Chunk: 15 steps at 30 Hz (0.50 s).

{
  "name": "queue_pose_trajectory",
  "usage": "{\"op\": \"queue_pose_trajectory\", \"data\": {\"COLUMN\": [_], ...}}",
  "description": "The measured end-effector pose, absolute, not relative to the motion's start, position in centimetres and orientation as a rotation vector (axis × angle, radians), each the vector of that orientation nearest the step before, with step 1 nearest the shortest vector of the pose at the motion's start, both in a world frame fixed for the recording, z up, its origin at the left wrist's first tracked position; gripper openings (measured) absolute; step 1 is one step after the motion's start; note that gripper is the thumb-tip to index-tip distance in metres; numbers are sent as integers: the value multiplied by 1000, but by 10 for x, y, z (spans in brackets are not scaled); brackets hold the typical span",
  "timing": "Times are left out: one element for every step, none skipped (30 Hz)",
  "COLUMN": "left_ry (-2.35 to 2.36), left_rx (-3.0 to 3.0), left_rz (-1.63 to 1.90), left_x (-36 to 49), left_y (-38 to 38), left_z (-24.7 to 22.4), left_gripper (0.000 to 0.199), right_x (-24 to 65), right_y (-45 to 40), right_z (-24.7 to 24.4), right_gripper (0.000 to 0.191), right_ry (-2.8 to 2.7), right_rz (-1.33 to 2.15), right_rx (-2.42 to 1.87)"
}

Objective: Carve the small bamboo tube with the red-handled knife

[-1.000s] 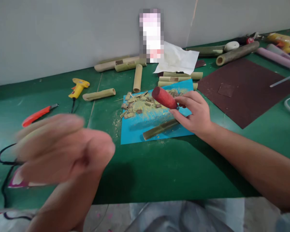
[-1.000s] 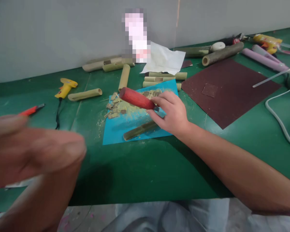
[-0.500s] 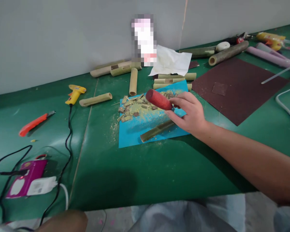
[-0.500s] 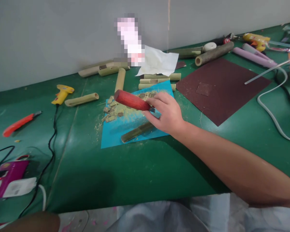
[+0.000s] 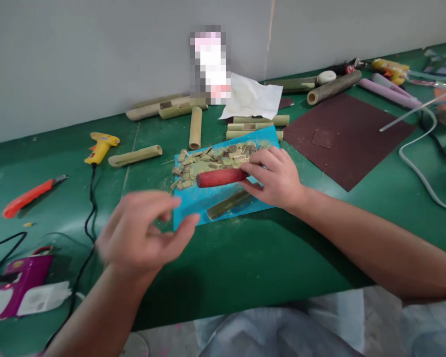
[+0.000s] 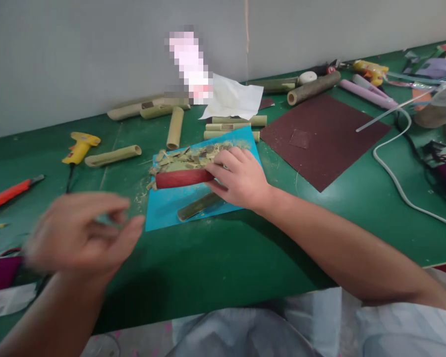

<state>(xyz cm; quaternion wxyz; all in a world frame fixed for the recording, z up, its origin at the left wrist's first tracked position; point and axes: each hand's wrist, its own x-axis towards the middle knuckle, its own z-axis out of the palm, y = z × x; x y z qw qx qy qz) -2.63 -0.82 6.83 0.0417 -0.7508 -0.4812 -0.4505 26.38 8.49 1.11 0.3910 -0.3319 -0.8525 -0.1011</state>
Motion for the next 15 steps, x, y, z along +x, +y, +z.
{"op": "queue_pose_trajectory", "data": {"left_ry": [-1394, -1333, -1304, -1309, -1319, -1316, -1329, -1341, -1353, -1362, -1364, -1357, -1342, -1325, -1310], "left_rx": [-2328, -2364, -2399, -2431, -2457, -2468, -2477, -2482, -2483, -2486, -2488, -2491, -2489, -2483, -2471], "left_rz": [-1339, -1300, -1268, -1273, -1230, -1212, -1190, -1174, -1171, -1170, -1171, -1175, -1185, -1200, -1221], "left_x": [-20, -13, -8, -3, 1, 3, 4, 5, 5, 5, 5, 5, 5, 5, 5], "left_y": [5, 16, 25, 30, 33, 34, 32, 30, 28, 26, 24, 23, 22, 22, 22], "left_z": [67, 64, 62, 59, 56, 54, 51, 49, 47, 46, 45, 45, 45, 46, 47], "left_gripper": [20, 21, 26, 33, 35, 36, 35, 34, 33, 32, 32, 32, 32, 32, 32], "right_x": [263, 263, 263, 262, 261, 261, 260, 259, 258, 258, 257, 257, 256, 256, 256], "right_y": [84, 84, 83, 83, 83, 83, 83, 82, 82, 82, 82, 82, 82, 82, 82], "right_z": [11, 12, 11, 11, 11, 10, 10, 9, 9, 9, 10, 10, 11, 11, 11], "right_gripper": [23, 23, 23, 22, 22, 21, 20, 19, 18, 18, 17, 16, 15, 14, 14], "right_ry": [-2167, -2160, -2151, -2147, -2150, -2160, -2170, -2175, -2175, -2170, -2160, -2149, -2139, -2132, -2131], "right_rz": [-294, -327, -349, -356, -346, -324, -298, -278, -271, -275, -286, -298, -304, -301, -292], "right_rx": [-805, -773, -755, -752, -758, -767, -771, -765, -750, -730, -710, -691, -675, -661, -651]}}
